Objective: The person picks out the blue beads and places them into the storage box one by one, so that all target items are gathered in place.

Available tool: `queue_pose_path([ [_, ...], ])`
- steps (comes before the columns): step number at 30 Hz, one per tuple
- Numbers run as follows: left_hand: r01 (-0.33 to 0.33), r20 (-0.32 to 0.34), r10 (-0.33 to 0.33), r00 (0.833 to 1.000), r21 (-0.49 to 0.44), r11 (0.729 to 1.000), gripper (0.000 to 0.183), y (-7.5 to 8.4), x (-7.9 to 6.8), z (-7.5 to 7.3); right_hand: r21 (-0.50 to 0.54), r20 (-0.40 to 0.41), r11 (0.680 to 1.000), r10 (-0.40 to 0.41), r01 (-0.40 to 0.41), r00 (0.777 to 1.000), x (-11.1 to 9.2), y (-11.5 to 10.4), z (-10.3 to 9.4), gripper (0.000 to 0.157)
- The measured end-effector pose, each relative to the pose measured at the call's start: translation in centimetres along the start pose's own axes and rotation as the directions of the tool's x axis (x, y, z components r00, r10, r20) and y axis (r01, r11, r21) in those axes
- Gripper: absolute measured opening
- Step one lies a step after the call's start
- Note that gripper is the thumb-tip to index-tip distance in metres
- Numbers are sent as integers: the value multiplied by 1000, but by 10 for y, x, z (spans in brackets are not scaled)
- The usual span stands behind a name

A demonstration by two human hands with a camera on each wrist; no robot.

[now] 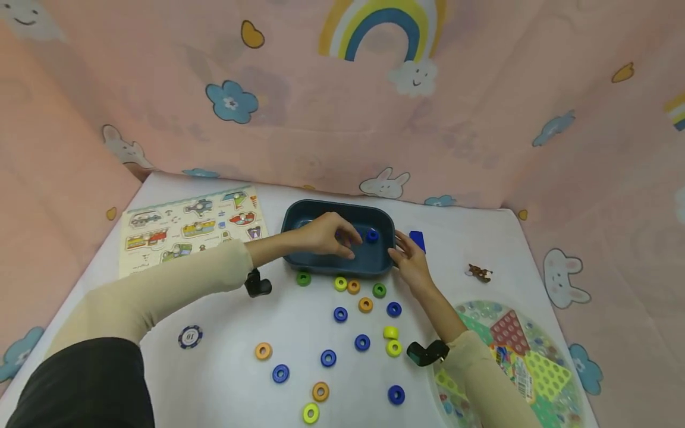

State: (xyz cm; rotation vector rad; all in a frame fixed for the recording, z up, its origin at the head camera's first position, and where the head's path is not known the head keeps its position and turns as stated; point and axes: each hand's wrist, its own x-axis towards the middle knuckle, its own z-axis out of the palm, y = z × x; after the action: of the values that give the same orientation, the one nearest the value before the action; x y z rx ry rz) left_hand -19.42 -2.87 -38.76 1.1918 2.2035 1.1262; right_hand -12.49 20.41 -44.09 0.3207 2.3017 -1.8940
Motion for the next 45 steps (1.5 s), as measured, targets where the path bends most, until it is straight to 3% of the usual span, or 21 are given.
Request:
queue_pose_path([
  [5,2,-26,-4,1000,-62,998,27,6,-34,22,15,-4,1000,16,-16,1000,-1,1,-2,51],
  [10,-52,-19,52,998,-52,997,28,5,-59,56,48,-10,998,46,-45,999,1,3,-3,51],
  [16,-70,40,66,997,89,994,31,-3,-74,92,73,-11,994,87,-86,996,2,3,-3,51],
  [22,-58,45,53,998,122,991,30,-9,-79,104,105,-5,988,118,-117,993,2,3,-3,51],
  [27,-57,37,54,998,99,993,28,-7,-81,102,117,-5,986,123,-122,992,1,4,-2,51],
  [31,-77,16,76,997,50,996,29,-4,-83,91,115,-2,986,124,-123,992,1,2,-1,52],
  [36,-120,-33,120,992,21,993,29,0,-77,69,104,-3,988,115,-114,993,1,0,-3,52],
  [45,-61,-102,61,993,-1,998,28,-4,-52,20,113,-7,987,117,-115,993,1,-3,-2,52],
])
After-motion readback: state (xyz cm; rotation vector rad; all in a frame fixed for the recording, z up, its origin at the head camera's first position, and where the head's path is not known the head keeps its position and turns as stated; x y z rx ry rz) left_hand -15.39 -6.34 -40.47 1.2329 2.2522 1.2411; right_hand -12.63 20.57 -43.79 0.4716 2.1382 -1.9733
